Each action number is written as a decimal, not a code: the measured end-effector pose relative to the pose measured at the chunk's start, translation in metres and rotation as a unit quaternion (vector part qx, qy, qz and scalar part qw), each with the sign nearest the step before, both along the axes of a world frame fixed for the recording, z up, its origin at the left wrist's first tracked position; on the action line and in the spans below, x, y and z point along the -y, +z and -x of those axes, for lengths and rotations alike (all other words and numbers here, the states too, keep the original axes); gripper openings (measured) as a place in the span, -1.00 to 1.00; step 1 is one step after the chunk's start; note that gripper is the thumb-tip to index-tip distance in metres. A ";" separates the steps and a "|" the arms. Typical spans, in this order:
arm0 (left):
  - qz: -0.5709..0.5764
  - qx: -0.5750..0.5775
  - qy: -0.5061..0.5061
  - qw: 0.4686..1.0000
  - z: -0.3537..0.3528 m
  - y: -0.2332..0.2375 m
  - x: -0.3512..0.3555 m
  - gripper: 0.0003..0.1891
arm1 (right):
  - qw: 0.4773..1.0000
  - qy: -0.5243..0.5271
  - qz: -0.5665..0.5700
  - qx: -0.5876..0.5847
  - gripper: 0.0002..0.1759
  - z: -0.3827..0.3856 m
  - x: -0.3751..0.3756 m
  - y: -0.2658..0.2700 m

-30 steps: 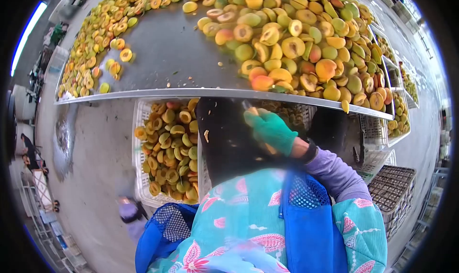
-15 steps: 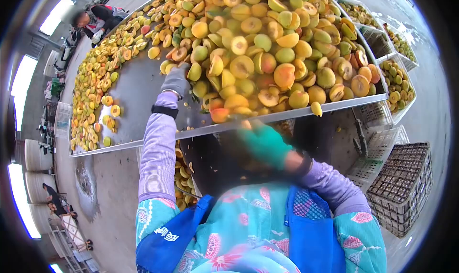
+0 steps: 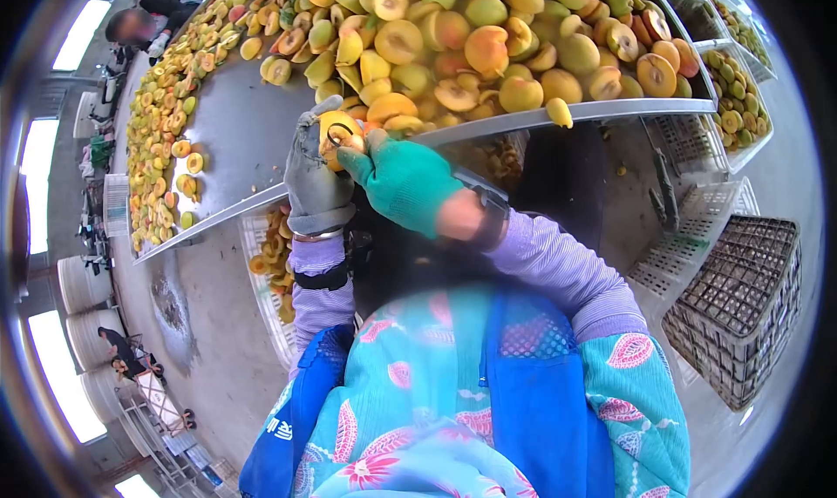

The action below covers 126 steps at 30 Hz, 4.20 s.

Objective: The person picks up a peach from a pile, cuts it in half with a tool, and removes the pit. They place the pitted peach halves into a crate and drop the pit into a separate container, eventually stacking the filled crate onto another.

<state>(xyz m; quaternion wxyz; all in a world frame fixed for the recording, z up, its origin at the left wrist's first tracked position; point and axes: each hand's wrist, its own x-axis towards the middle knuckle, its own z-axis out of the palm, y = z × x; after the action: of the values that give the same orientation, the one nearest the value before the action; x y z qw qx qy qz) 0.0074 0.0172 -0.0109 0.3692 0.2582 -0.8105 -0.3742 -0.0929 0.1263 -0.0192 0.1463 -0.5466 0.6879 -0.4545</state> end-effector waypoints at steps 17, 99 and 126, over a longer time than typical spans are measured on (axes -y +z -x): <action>-0.255 -0.217 0.087 0.938 0.022 -0.014 -0.028 -0.70 | 0.981 -0.102 -0.078 0.149 -0.60 -0.037 -0.008 -0.019; 0.107 0.411 0.481 0.767 -0.324 -0.219 0.196 -0.46 | 0.681 0.040 -0.265 0.682 -0.51 -0.020 -0.034 0.002; 0.132 0.577 -0.046 0.804 0.048 0.005 0.159 -0.52 | 0.715 -0.009 -0.100 0.692 -0.59 -0.004 -0.027 0.014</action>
<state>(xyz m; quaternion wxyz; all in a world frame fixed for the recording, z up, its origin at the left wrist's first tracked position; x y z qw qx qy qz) -0.0408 -0.1419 -0.0062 -0.1541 0.3374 -0.9266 -0.0617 -0.0887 0.1535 -0.0054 0.6314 -0.0556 0.4407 -0.6356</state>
